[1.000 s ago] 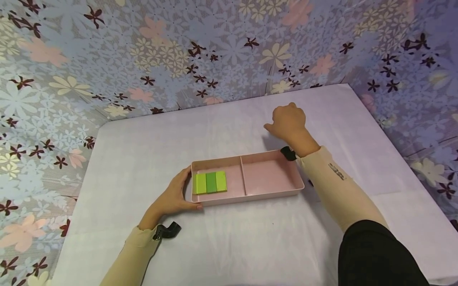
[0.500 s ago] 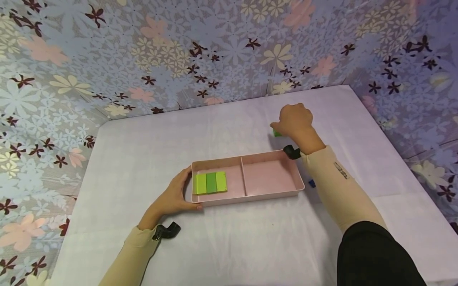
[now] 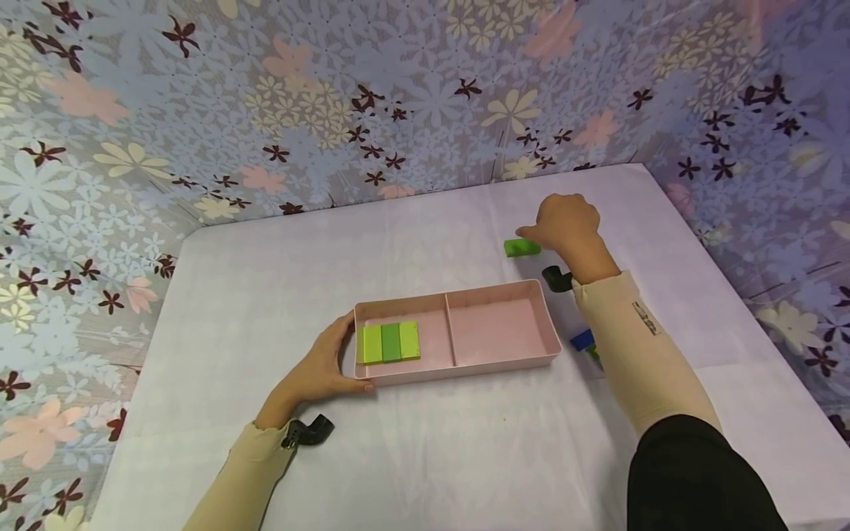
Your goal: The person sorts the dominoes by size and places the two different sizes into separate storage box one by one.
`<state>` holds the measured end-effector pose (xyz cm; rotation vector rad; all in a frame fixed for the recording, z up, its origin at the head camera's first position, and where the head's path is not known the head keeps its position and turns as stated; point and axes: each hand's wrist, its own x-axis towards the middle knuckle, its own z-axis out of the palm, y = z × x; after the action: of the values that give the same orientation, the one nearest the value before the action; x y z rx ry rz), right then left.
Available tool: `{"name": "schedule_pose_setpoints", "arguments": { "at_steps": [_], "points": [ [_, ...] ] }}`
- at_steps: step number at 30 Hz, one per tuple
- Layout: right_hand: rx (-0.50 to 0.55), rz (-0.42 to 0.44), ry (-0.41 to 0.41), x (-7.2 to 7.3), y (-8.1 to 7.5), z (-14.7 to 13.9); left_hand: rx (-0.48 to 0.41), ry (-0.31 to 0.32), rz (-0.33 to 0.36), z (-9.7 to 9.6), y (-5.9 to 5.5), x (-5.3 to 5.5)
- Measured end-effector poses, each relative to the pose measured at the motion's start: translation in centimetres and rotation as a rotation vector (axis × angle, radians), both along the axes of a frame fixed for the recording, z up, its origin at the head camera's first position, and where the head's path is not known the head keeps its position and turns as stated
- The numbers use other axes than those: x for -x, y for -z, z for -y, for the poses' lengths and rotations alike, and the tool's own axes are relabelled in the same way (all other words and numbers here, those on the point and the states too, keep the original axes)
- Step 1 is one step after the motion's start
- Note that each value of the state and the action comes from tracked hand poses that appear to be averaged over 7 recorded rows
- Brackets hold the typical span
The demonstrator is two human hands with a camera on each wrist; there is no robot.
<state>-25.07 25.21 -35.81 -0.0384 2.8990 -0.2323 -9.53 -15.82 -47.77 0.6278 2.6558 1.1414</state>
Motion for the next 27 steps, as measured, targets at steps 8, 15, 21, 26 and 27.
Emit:
{"name": "schedule_pose_setpoints", "arguments": {
  "at_steps": [8, 15, 21, 26, 27],
  "points": [
    [0.009, 0.017, -0.023, 0.3, 1.6, 0.5, 0.008, -0.014, 0.006, 0.2, 0.0, -0.2],
    [-0.009, 0.022, -0.014, 0.6, 2.3, 0.7, 0.012, -0.012, 0.002, 0.2, -0.1, 0.1],
    [-0.005, -0.004, -0.021, 0.9, 2.9, 0.9, 0.026, -0.029, 0.014, 0.5, -0.3, 0.1],
    [0.035, -0.047, -0.011, -0.1, 3.5, 0.4, 0.009, -0.048, 0.026, 0.0, 0.1, -0.3],
    [0.043, -0.056, -0.006, -0.4, 3.7, 0.3, 0.008, -0.053, 0.031, -0.1, 0.2, -0.5]
  ]
}}
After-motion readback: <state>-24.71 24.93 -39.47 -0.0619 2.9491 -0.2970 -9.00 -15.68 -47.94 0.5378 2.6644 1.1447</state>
